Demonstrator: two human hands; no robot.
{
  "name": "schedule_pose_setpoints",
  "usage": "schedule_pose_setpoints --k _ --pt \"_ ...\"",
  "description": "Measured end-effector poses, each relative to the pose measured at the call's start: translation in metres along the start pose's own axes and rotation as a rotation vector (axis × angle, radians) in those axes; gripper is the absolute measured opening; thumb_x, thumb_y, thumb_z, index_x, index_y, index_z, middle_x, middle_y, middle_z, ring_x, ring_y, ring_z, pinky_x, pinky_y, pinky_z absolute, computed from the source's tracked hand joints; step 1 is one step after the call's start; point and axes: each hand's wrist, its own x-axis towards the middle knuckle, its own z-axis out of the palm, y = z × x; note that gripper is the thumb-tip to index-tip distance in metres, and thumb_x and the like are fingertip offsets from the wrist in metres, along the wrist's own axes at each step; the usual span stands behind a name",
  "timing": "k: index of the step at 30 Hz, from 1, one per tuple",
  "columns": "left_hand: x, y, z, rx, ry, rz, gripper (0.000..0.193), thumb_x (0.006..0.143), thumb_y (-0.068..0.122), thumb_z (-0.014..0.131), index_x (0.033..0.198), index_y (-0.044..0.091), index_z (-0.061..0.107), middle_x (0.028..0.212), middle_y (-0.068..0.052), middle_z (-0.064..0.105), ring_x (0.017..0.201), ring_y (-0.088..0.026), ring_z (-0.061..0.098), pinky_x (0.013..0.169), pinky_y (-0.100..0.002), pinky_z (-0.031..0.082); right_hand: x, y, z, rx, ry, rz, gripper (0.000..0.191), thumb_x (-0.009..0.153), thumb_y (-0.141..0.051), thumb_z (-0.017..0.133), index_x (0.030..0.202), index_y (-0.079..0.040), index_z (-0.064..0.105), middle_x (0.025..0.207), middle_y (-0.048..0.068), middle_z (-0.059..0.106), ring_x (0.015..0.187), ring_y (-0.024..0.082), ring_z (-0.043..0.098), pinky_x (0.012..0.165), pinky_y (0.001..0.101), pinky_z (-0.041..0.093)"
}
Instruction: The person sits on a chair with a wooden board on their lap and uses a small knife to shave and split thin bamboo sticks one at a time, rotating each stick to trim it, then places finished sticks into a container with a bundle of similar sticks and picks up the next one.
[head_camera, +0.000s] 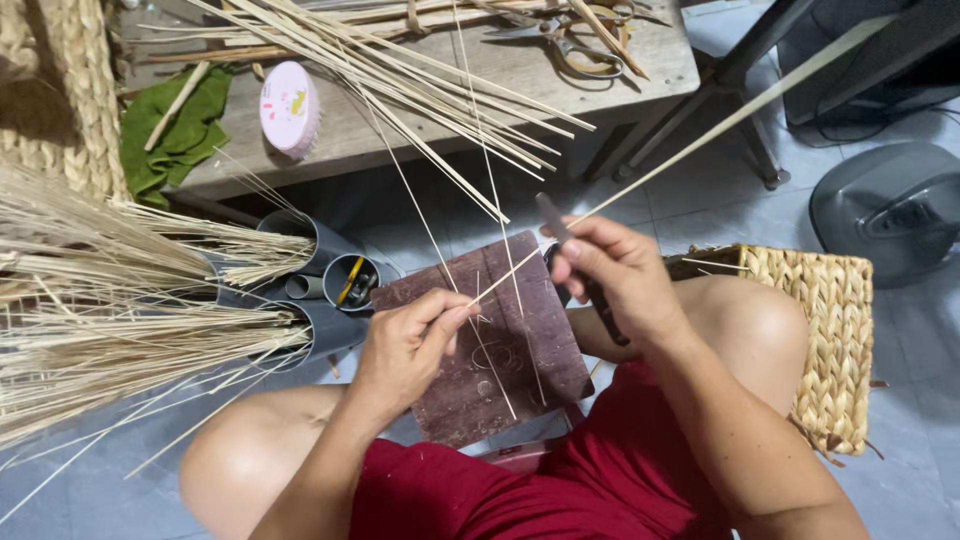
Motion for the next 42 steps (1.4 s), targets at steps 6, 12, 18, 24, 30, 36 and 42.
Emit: schedule_pose_setpoints --k 6,12,18,24,30,36,42 --pt "-0.011 -0.009 -0.024 0.023 0.0 0.023 0.017 0.097 0.017 0.065 0.104 0.011 0.079 0.059 0.0 0.064 0.055 -0.005 0.059 0.051 -0.023 0.047 -0.004 -0.021 -0.027 -0.005 0.128 -0.094 0.024 0.104 -0.009 0.061 0.125 0.0 0.066 0.083 0.005 0.067 0.065 0.008 0.056 0.056 0.0211 0.046" --pt "-0.018 -0.02 -0.043 0.01 -0.024 0.024 0.016 0.095 0.013 0.065 0.102 0.009 0.08 0.059 0.001 0.064 0.054 -0.004 0.059 0.05 -0.022 0.045 -0.008 -0.038 -0.047 -0.009 0.286 -0.136 0.024 0.105 -0.01 0.062 0.126 0.0 0.066 0.083 0.004 0.066 0.065 0.009 0.058 0.057 0.0217 0.048" --pt "-0.021 -0.03 -0.055 -0.002 0.05 0.086 0.016 0.096 0.013 0.066 0.103 0.007 0.079 0.061 0.002 0.064 0.056 -0.001 0.057 0.051 -0.02 0.044 -0.009 -0.05 -0.083 0.057 0.389 -0.235 0.025 0.106 -0.009 0.06 0.129 0.0 0.064 0.084 0.005 0.066 0.065 0.009 0.058 0.057 0.022 0.048" --pt "-0.023 -0.037 -0.066 -0.169 0.199 -0.063 0.019 0.101 0.015 0.061 0.107 0.006 0.077 0.062 0.003 0.058 0.05 -0.001 0.046 0.043 -0.02 0.04 -0.017 -0.065 -0.101 0.146 0.478 -0.406 0.027 0.111 -0.008 0.059 0.137 -0.001 0.06 0.089 0.006 0.067 0.071 0.011 0.06 0.062 0.0246 0.05" --pt "-0.002 -0.04 -0.025 -0.322 0.162 0.025 0.018 0.103 0.015 0.062 0.107 0.006 0.077 0.066 0.005 0.061 0.055 0.0 0.047 0.048 -0.018 0.034 -0.008 -0.031 -0.019 -0.179 0.116 -0.176 0.042 0.104 -0.012 0.059 0.146 -0.005 0.057 0.083 0.005 0.068 0.067 0.009 0.059 0.062 0.0223 0.05" --pt "0.001 -0.027 0.005 -0.198 0.044 0.1 0.018 0.102 0.02 0.062 0.104 0.008 0.076 0.064 0.004 0.064 0.06 -0.002 0.06 0.054 -0.02 0.047 -0.013 0.007 0.044 -0.308 -0.183 0.144 0.046 0.099 -0.013 0.062 0.145 -0.012 0.058 0.08 -0.001 0.069 0.068 0.002 0.058 0.06 0.019 0.049" --pt "-0.006 -0.02 0.005 -0.211 0.008 0.118 0.019 0.103 0.022 0.062 0.104 0.009 0.076 0.064 0.003 0.063 0.06 -0.002 0.06 0.054 -0.022 0.047 -0.01 0.021 0.039 -0.199 -0.143 0.107 0.034 0.102 -0.01 0.061 0.135 -0.003 0.066 0.083 0.002 0.07 0.069 0.006 0.058 0.06 0.0203 0.047"
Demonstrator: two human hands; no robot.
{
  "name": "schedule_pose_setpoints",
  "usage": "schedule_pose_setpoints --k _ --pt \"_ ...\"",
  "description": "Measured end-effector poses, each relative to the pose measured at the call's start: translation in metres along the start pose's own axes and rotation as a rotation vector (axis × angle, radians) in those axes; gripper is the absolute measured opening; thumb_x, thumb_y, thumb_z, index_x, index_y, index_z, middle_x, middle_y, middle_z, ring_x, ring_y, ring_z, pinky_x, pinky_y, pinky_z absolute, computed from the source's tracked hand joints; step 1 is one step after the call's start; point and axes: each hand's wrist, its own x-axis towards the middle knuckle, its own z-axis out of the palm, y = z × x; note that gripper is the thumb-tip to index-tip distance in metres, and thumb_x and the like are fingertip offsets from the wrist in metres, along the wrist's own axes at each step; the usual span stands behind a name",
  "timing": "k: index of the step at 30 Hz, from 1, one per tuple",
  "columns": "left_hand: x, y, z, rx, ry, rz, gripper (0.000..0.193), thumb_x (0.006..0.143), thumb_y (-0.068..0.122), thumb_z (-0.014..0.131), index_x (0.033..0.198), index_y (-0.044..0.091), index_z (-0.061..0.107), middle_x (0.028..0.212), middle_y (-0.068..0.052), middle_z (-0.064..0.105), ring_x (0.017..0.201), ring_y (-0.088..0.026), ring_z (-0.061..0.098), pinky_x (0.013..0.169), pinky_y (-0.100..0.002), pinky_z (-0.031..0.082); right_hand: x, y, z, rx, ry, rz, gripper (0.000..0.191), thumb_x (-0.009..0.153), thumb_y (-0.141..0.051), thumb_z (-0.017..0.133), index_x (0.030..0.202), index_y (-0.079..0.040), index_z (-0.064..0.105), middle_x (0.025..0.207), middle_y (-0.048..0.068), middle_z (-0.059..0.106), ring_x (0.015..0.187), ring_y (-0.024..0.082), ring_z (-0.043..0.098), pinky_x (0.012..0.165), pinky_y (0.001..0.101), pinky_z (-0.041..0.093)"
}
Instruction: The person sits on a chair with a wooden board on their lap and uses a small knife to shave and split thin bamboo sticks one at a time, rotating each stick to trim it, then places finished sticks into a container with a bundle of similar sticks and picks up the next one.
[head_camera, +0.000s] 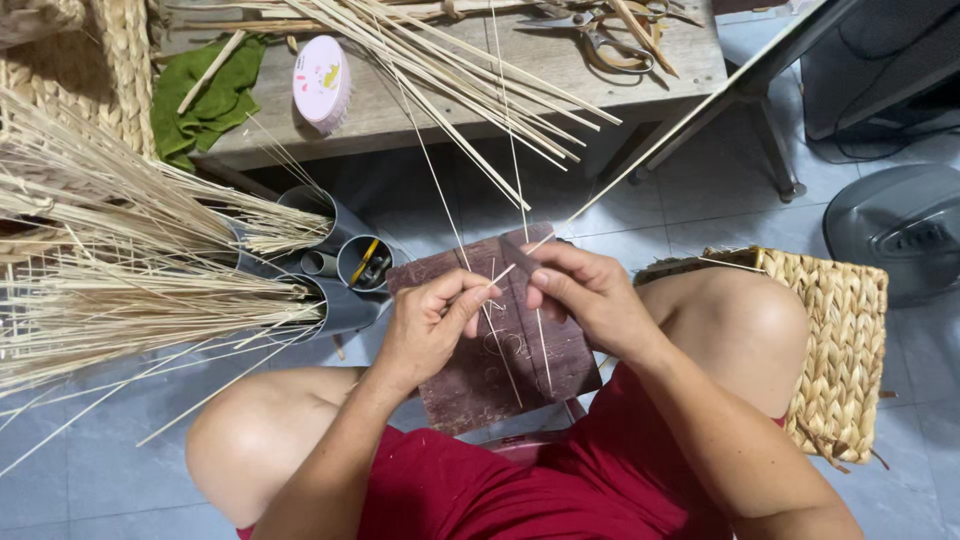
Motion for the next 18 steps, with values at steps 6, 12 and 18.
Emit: schedule_pose_setpoints --k 6,12,18 --pt "-0.006 0.001 -0.007 0.037 0.007 -0.059 0.019 0.101 0.019 0.062 0.103 0.008 0.078 0.06 0.002 0.061 0.055 -0.003 0.056 0.051 -0.022 0.044 0.001 -0.009 -0.031 0.127 0.147 -0.117 0.032 0.102 -0.007 0.061 0.133 -0.001 0.064 0.083 0.006 0.069 0.068 0.009 0.059 0.06 0.0216 0.049" --pt "-0.013 -0.003 -0.021 0.067 0.031 -0.011 0.016 0.099 0.014 0.064 0.103 0.006 0.078 0.062 0.003 0.063 0.058 -0.003 0.057 0.052 -0.022 0.046 -0.003 -0.031 -0.066 0.162 0.3 -0.247 0.031 0.104 -0.009 0.061 0.133 0.0 0.064 0.082 0.005 0.067 0.065 0.009 0.057 0.056 0.0224 0.046" --pt "-0.025 -0.007 -0.042 0.125 0.03 -0.049 0.017 0.099 0.012 0.063 0.104 0.007 0.078 0.063 0.003 0.06 0.057 -0.002 0.052 0.05 -0.02 0.04 -0.015 -0.044 -0.102 0.326 0.489 -0.334 0.034 0.105 -0.011 0.062 0.138 -0.003 0.061 0.083 0.004 0.065 0.064 0.009 0.056 0.056 0.0228 0.046"
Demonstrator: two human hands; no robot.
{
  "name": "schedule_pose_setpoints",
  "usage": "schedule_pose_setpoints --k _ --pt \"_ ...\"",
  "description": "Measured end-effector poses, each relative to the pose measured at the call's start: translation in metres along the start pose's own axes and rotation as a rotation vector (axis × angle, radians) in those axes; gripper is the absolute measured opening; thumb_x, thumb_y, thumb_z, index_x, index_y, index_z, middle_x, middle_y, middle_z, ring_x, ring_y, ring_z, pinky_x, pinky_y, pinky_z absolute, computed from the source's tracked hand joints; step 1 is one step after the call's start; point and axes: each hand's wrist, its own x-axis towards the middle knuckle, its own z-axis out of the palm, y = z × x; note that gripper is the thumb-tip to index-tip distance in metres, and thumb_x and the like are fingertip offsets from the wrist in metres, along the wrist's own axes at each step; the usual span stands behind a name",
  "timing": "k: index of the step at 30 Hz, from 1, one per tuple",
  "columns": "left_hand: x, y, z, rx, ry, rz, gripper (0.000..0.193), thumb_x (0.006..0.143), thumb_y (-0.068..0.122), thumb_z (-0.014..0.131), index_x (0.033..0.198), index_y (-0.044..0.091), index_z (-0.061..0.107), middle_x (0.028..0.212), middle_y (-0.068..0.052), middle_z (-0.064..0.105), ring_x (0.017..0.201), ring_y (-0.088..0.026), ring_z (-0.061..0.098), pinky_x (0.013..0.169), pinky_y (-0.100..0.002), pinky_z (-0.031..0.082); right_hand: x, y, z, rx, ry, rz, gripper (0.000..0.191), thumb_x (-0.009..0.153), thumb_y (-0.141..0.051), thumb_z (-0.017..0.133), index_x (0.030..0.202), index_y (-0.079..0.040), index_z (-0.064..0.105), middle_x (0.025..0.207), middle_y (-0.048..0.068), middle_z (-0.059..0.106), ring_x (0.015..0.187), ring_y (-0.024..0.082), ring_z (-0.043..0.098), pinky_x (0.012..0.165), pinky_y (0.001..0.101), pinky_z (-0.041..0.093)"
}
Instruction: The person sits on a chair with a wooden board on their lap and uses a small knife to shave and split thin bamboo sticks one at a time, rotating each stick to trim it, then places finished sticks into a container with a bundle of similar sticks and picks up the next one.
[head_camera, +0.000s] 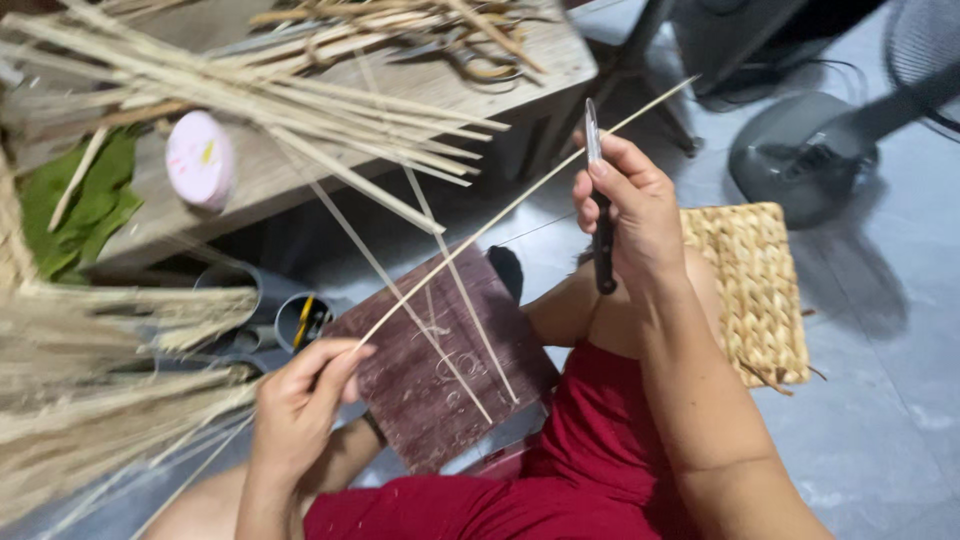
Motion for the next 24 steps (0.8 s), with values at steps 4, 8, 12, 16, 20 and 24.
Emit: schedule_pose_setpoints --k 4,8,12,16,20,24 --pt "-0.001 -0.009 0.001 -0.117 0.079 -0.16 0.02 0.1 0.013 0.061 0.109 0.005 0.077 0.063 0.0 0.06 0.049 -0.004 0.043 0.044 -0.02 0.031 0.006 -0.013 -0.014 0.036 0.104 -0.118 0.042 0.102 -0.014 0.062 0.143 -0.008 0.055 0.081 0.003 0.065 0.063 0.008 0.057 0.055 0.0223 0.047" --pt "0.007 -0.02 0.019 -0.228 0.105 -0.096 0.021 0.103 0.014 0.058 0.112 0.003 0.074 0.068 0.0 0.063 0.051 -0.003 0.046 0.046 -0.018 0.035 -0.002 0.002 -0.001 -0.073 -0.023 -0.112 0.044 0.105 -0.018 0.061 0.146 -0.003 0.054 0.081 0.004 0.067 0.062 0.007 0.057 0.055 0.0209 0.047" --pt "0.015 -0.023 0.043 -0.226 0.082 -0.071 0.021 0.103 0.014 0.059 0.111 0.002 0.074 0.069 0.0 0.064 0.053 -0.003 0.048 0.047 -0.018 0.037 -0.029 0.039 0.035 -0.157 -0.63 0.14 0.061 0.103 -0.021 0.059 0.159 -0.013 0.035 0.087 0.002 0.073 0.079 0.01 0.072 0.062 0.0224 0.057" --pt "0.019 -0.02 0.064 -0.173 0.023 -0.12 0.021 0.1 0.015 0.061 0.107 0.002 0.075 0.065 -0.002 0.063 0.049 -0.004 0.049 0.044 -0.02 0.036 -0.054 0.068 0.062 -0.263 -0.781 0.235 0.044 0.11 -0.015 0.055 0.153 -0.008 0.051 0.09 -0.002 0.069 0.077 0.004 0.061 0.066 0.0183 0.051" --pt "0.02 -0.025 0.066 -0.181 0.003 -0.081 0.021 0.1 0.014 0.061 0.108 0.002 0.076 0.063 -0.002 0.062 0.048 -0.004 0.049 0.044 -0.019 0.037 -0.053 0.077 0.06 -0.255 -0.724 0.266 0.032 0.11 -0.012 0.055 0.139 -0.003 0.064 0.086 -0.002 0.066 0.07 0.003 0.056 0.059 0.0179 0.045" --pt "0.015 -0.055 0.056 -0.15 0.022 -0.098 0.02 0.099 0.011 0.062 0.108 0.001 0.077 0.057 -0.004 0.061 0.045 -0.007 0.048 0.042 -0.021 0.036 -0.042 0.079 0.048 -0.043 -0.575 0.27 0.033 0.108 -0.012 0.057 0.139 -0.002 0.061 0.087 0.001 0.07 0.068 0.002 0.055 0.059 0.0172 0.043"
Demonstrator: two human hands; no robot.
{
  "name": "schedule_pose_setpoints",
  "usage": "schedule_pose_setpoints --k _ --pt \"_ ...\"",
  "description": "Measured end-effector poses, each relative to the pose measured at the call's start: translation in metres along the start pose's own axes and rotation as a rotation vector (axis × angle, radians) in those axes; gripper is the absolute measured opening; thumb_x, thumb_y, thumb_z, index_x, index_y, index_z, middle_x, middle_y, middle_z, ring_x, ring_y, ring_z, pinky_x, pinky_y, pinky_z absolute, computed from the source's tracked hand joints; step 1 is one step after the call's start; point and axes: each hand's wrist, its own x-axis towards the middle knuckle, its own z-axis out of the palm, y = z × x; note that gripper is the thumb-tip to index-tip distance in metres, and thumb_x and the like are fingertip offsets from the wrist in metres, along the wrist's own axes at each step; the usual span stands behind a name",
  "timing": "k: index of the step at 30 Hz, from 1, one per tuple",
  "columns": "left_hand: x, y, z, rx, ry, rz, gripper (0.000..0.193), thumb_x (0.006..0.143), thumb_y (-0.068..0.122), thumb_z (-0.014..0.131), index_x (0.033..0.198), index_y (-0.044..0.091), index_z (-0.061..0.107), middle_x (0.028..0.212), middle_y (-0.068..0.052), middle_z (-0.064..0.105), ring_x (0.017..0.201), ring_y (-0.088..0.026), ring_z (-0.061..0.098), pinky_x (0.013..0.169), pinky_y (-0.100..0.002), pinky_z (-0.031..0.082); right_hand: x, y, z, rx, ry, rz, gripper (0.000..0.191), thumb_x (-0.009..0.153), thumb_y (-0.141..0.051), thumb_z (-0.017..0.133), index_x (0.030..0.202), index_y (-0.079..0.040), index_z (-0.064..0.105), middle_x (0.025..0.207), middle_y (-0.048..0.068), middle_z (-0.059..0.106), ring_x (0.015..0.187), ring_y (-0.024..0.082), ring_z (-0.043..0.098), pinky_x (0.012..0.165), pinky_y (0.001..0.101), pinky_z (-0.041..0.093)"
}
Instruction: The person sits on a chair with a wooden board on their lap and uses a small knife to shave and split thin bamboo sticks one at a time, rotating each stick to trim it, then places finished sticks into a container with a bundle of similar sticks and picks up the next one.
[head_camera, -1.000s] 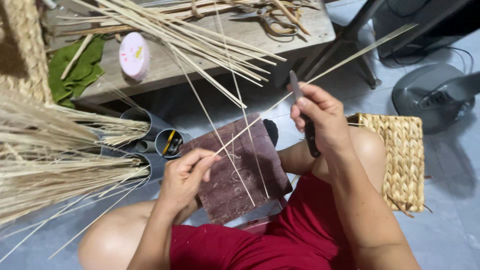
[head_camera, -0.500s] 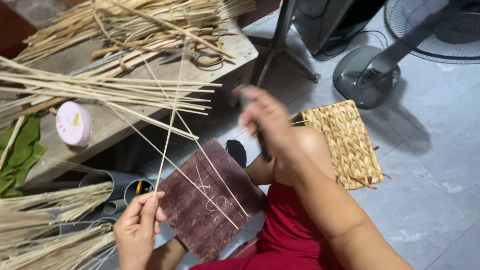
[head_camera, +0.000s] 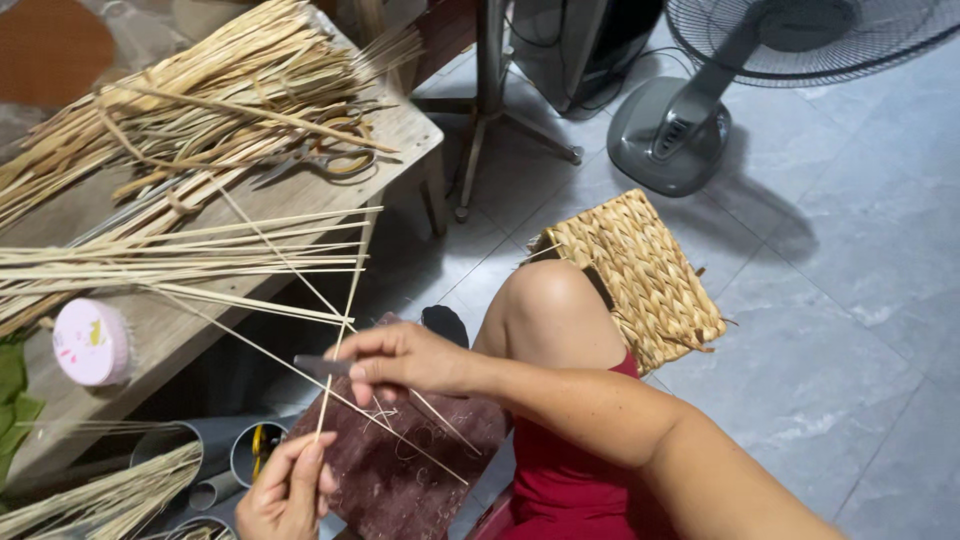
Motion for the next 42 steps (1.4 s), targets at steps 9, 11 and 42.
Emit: schedule_pose_setpoints --k 9,11,42 --pt "0.046 -0.122 -0.067 -0.002 -0.081 0.088 0.021 0.098 0.012 0.057 0.11 0.002 0.071 0.061 -0.004 0.064 0.046 -0.007 0.052 0.044 -0.02 0.04 -0.009 -0.046 -0.065 0.097 0.363 -0.303 0.036 0.106 -0.013 0.059 0.141 -0.001 0.058 0.087 0.003 0.07 0.065 0.003 0.057 0.055 0.0177 0.046" --pt "0.058 -0.134 -0.074 0.004 -0.084 0.049 0.021 0.098 0.013 0.056 0.111 0.003 0.07 0.064 -0.004 0.065 0.047 -0.008 0.053 0.044 -0.021 0.041 -0.017 -0.054 -0.076 0.124 0.474 -0.327 0.037 0.107 -0.013 0.059 0.141 0.0 0.059 0.087 0.003 0.069 0.064 0.003 0.058 0.054 0.0175 0.046" --pt "0.077 -0.136 -0.053 0.125 -0.179 0.1 0.024 0.095 0.013 0.066 0.1 -0.007 0.079 0.055 -0.004 0.059 0.048 -0.008 0.047 0.047 -0.023 0.036 -0.007 -0.046 -0.066 0.033 0.454 -0.291 0.034 0.105 -0.014 0.059 0.136 0.0 0.063 0.083 0.002 0.07 0.062 0.003 0.058 0.053 0.0179 0.045"
